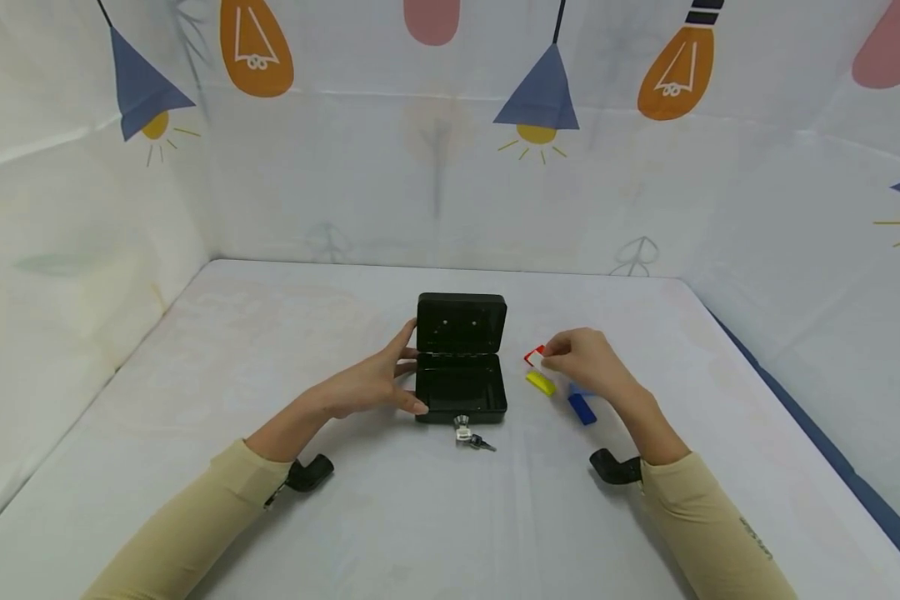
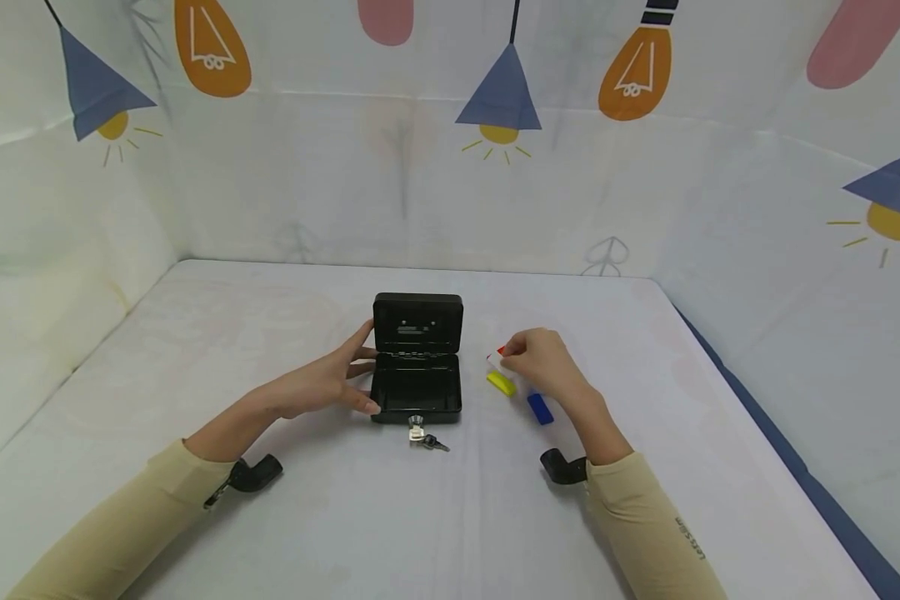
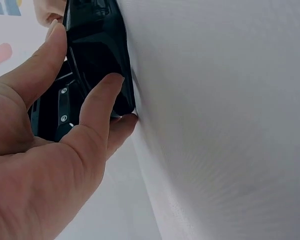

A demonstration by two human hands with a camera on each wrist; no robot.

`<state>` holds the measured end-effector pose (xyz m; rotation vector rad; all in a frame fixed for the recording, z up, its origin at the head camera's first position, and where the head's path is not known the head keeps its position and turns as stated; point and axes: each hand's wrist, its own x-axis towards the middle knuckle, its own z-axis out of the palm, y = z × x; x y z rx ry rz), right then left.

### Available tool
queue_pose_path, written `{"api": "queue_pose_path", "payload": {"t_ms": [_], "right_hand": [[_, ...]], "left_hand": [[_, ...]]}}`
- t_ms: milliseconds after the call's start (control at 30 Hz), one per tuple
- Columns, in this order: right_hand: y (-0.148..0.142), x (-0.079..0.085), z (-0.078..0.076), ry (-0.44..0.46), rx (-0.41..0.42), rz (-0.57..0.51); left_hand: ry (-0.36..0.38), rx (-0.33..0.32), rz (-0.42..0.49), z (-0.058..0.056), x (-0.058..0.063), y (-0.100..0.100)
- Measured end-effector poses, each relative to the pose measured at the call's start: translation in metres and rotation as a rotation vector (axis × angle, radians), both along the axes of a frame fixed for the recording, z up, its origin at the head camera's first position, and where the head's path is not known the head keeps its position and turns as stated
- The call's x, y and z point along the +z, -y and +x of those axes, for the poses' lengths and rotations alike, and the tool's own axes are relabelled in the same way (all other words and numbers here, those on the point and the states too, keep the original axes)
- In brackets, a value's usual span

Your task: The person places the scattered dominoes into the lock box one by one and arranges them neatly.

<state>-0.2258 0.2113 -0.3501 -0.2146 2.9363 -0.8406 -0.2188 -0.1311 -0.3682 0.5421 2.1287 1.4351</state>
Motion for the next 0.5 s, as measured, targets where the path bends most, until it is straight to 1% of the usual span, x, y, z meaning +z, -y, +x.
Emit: {"api": "queue_pose_path", "payload": {"t_ms": [167, 300, 500], "right_hand": [[0.004, 0.004, 0.000, -0.004, 0.002, -0.048], [0.008, 0.004, -0.001, 0.017, 0.005, -0.100], [0.025, 0.003, -0.003, 0.040, 0.012, -0.154]], "left_hand": [[0.001, 0.004, 0.008, -0.001, -0.001, 0.000], [0.005, 0.011, 0.006, -0.003, -0.002, 0.000], [0.013, 0.015, 0.013, -0.003, -0.003, 0.000]]}}
